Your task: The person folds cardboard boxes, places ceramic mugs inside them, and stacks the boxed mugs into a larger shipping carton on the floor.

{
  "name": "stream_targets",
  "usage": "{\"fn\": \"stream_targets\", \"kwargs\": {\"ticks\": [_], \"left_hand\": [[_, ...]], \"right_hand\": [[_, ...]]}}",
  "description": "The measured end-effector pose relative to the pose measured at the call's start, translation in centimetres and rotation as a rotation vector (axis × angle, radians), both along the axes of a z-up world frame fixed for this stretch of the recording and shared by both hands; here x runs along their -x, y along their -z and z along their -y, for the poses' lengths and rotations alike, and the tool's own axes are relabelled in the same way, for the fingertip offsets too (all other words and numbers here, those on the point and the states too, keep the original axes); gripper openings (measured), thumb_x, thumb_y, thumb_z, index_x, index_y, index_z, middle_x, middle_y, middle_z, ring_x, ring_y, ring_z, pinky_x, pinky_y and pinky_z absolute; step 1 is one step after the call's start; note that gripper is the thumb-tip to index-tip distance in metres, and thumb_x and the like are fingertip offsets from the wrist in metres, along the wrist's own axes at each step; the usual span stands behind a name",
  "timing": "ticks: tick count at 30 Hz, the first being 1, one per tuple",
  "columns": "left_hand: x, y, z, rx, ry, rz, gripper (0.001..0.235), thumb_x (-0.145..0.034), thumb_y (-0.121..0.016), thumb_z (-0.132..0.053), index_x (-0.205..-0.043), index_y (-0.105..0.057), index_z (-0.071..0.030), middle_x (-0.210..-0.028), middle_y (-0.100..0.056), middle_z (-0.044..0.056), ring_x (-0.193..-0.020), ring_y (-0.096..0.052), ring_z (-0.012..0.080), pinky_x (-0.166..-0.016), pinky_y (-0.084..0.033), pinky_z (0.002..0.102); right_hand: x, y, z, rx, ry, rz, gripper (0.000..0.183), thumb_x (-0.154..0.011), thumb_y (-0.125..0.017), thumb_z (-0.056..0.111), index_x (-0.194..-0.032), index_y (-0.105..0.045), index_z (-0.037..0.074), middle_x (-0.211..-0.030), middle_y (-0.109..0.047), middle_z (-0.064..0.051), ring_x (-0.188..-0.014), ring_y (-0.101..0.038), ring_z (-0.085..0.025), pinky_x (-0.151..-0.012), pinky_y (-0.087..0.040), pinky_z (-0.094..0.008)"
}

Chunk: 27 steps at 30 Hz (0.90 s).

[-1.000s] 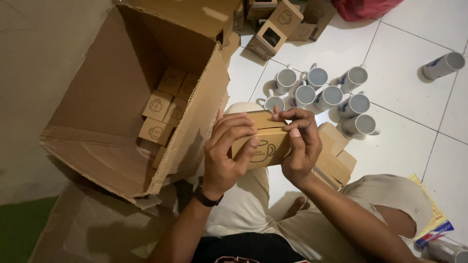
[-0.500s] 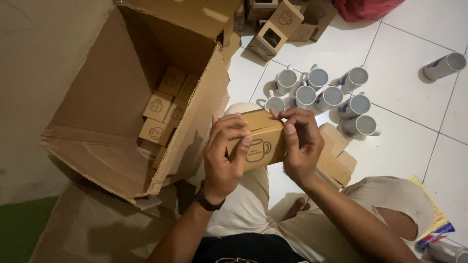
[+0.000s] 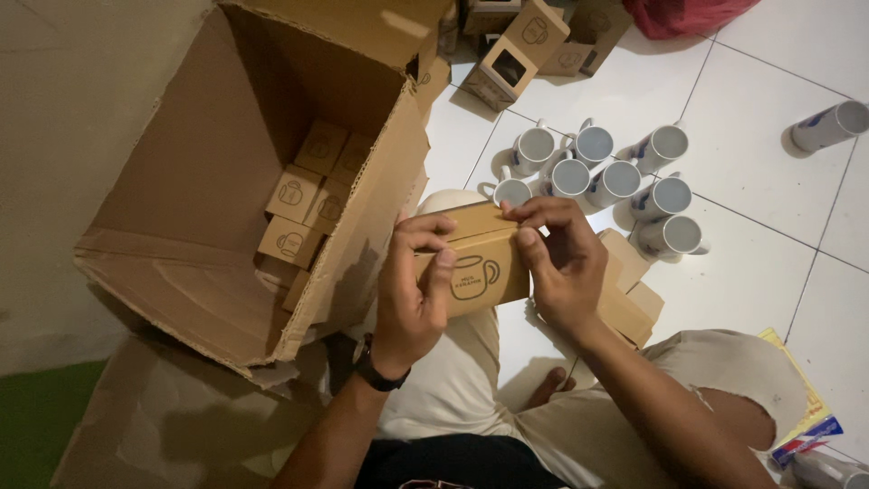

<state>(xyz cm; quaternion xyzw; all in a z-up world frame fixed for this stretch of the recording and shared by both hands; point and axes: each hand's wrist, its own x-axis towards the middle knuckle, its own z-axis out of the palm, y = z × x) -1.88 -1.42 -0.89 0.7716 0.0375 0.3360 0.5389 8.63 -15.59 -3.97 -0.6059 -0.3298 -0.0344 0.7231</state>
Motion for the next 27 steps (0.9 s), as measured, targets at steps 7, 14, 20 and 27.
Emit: {"fn": "stream_targets", "kwargs": {"ticks": [7, 14, 20, 27], "left_hand": [[-0.3, 0.7, -0.2, 0.089, 0.012, -0.041, 0.019, -0.103, -0.053, -0.020, -0.113, -0.054, -0.004, -0.100, -0.063, 0.012, -0.098, -0.066, 0.0313, -0.103, -0.044, 0.057], [-1.0, -0.8, -0.9, 0.030, 0.022, -0.046, 0.014, -0.097, -0.065, -0.010, -0.109, -0.064, -0.002, -0.100, -0.067, 0.012, -0.103, -0.069, 0.0343, -0.097, -0.050, 0.048], [1.0, 0.0, 0.1, 0.077, -0.182, -0.033, 0.030, -0.097, -0.068, -0.018, -0.115, -0.052, -0.001, -0.111, -0.054, 0.016, -0.107, -0.054, 0.0301, -0.101, -0.044, 0.049], [2.5, -0.9, 0.7, 0.092, -0.329, -0.273, 0.029, -0.094, -0.074, -0.020, -0.102, -0.054, -0.001, -0.097, -0.056, 0.013, -0.097, -0.066, 0.0312, -0.087, -0.056, 0.040]], "right_hand": [[-1.6, 1.1, 1.0, 0.098, -0.128, -0.191, 0.018, -0.103, -0.062, 0.012, -0.099, -0.065, -0.005, -0.112, -0.066, -0.022, -0.114, -0.065, -0.027, -0.104, -0.050, -0.045], [-2.6, 0.4, 1.2, 0.111, -0.211, -0.243, 0.012, -0.099, -0.067, 0.006, -0.100, -0.068, -0.006, -0.110, -0.068, -0.023, -0.111, -0.066, -0.027, -0.102, -0.050, -0.044], [-2.0, -0.8, 1.6, 0.209, -0.242, -0.262, 0.011, -0.096, -0.070, 0.004, -0.099, -0.073, -0.005, -0.103, -0.071, -0.022, -0.101, -0.068, -0.024, -0.091, -0.053, -0.040], [-2.4, -0.9, 1.8, 0.199, -0.239, -0.299, 0.007, -0.094, -0.072, 0.001, -0.096, -0.072, -0.006, -0.103, -0.072, -0.022, -0.099, -0.068, -0.023, -0.091, -0.054, -0.038]]}}
